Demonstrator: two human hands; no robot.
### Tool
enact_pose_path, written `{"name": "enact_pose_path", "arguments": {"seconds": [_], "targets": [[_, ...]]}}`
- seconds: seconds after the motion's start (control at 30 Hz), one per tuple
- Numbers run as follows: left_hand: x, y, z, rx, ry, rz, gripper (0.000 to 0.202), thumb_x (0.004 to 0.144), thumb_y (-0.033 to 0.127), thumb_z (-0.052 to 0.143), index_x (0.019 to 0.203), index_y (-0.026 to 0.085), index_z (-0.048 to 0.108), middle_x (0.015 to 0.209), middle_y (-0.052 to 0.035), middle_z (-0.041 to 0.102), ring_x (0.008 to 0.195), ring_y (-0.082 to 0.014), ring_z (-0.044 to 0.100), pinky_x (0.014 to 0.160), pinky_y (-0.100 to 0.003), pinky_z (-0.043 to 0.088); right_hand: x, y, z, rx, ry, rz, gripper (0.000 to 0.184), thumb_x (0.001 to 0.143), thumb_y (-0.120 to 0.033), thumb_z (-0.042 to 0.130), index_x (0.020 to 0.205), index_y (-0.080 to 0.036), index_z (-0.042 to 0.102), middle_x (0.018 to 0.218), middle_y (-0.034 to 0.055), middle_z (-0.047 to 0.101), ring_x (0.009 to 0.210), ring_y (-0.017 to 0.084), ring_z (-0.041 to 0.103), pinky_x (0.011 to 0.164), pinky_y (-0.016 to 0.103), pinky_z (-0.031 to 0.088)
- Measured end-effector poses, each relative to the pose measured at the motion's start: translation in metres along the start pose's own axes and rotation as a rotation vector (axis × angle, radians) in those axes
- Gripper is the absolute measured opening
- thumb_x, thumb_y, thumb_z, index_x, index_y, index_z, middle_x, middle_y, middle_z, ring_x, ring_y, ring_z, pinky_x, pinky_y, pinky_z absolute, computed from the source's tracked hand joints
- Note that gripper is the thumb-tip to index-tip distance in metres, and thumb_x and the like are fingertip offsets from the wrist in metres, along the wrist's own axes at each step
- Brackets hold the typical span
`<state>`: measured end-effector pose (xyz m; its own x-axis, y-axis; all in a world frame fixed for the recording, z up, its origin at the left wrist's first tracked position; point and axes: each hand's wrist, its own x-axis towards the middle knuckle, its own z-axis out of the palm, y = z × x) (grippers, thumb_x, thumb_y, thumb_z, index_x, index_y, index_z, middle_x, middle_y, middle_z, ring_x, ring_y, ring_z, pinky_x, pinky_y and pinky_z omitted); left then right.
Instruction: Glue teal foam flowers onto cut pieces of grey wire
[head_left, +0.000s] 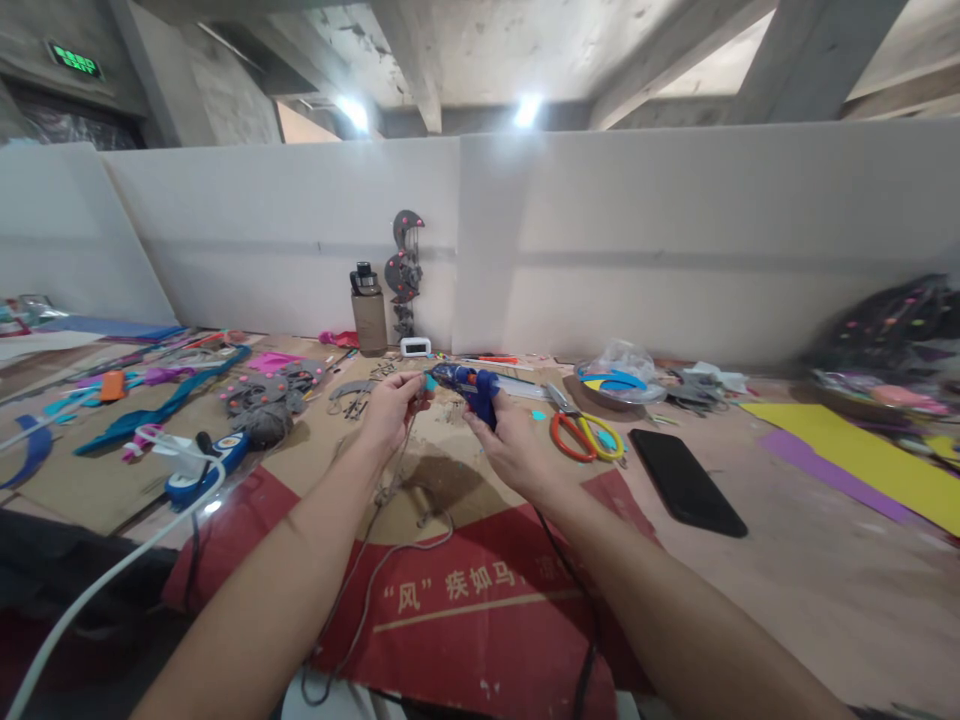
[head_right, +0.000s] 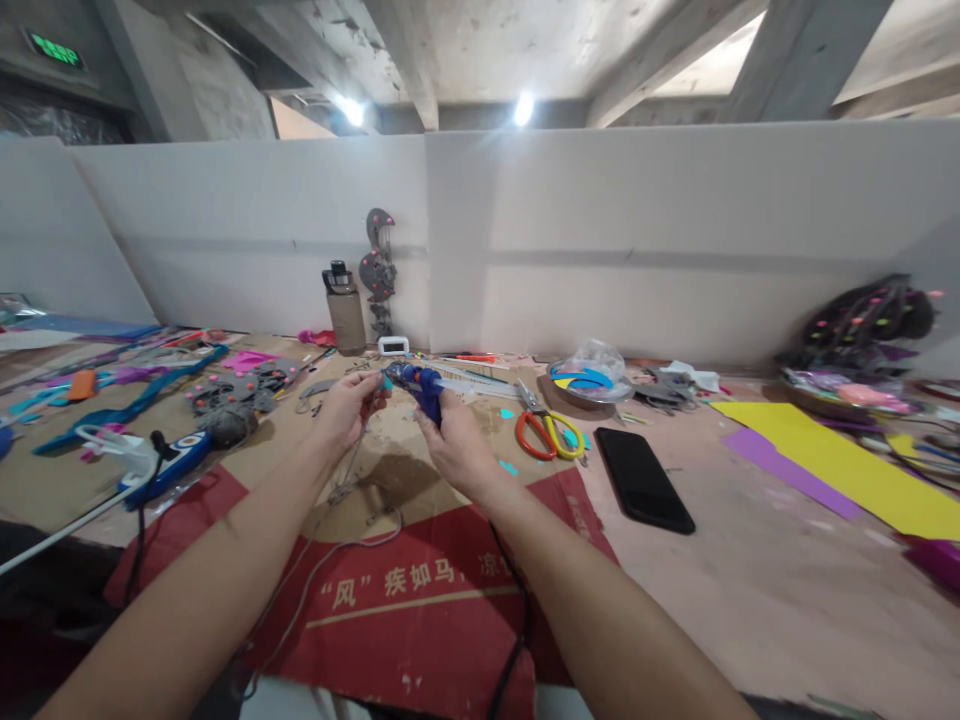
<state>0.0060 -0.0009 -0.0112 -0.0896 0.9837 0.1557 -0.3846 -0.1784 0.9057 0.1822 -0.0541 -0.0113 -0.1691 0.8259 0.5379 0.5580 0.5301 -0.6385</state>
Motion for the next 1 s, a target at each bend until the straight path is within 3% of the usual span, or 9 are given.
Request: {"name": "enact_pose_path", "arguments": {"seconds": [1.0], "targets": [[0.0006,0.0003,-0.001,0.008,-0.001,0.029,0.028,0.054,0.028,0.079,0.071,0.014,0.062,0.06,-0.0002,0.06,0.053,-0.0108,0.057,0.048,-0.021,0.042,-0.0005,-0.0028,-0.0007,-0.006,0.017,0.012,0.024,0.086,-0.033,0.045,0.1,-0.015,0.053,0.088,0.0109,0.064,0.078,0.022,0.057,0.072,0.034,0.044]]}}
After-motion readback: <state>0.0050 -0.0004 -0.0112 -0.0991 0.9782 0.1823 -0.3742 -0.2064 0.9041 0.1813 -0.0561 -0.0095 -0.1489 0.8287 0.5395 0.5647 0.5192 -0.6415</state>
